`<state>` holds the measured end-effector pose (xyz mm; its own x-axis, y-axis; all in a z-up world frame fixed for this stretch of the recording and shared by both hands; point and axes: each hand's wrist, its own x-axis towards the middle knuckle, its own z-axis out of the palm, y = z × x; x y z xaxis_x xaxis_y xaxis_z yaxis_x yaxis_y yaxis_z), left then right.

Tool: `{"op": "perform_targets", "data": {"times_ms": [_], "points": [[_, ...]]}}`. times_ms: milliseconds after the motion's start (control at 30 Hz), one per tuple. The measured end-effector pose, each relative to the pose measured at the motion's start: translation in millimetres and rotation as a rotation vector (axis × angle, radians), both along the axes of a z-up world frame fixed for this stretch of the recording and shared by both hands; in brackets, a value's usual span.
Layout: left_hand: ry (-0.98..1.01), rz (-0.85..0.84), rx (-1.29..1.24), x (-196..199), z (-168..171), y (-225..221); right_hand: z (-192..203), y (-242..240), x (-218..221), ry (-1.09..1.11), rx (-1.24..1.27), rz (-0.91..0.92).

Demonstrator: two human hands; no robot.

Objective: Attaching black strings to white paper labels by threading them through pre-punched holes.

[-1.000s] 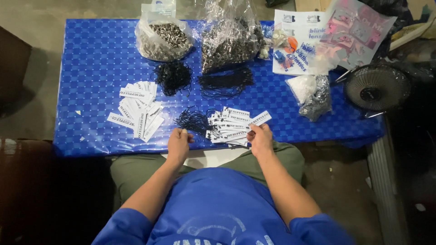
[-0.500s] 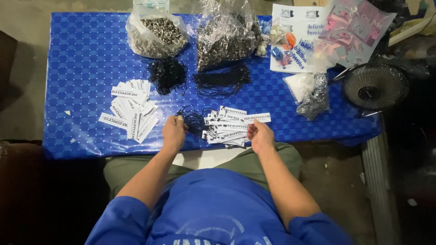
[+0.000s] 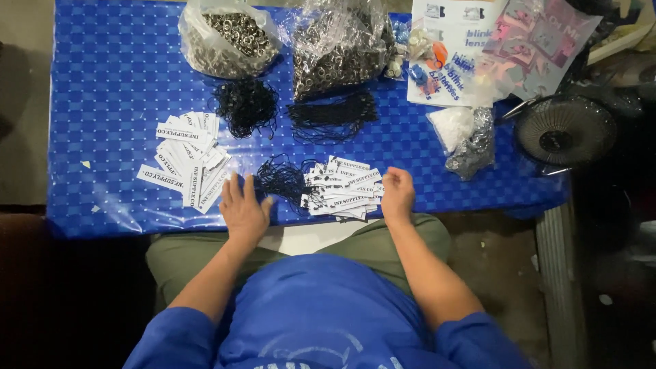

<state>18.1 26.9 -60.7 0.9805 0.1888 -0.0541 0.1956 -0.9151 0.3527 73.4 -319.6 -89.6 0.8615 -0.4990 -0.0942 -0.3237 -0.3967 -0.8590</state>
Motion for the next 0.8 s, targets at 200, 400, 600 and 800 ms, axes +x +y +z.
{"op": "perform_targets", "data": {"times_ms": [200,400,600,800], "points": [[0.464,-0.113,0.009,-1.0,27.8,-4.0,-46.7,-3.5,52.2,-0.230,-0.649,0.546],[0.607,-0.166,0.065,5.6,16.9,-1.7,4.7,28.5,90.7,0.328,-0.866,0.715],[0.629,-0.174,0.073,9.0,17.1,-1.8,38.4,42.3,114.2,0.477,-0.973,0.776],[0.644,-0.170,0.071,9.2,15.6,-3.4,5.8,31.1,119.1,0.300,-1.005,0.811]]}}
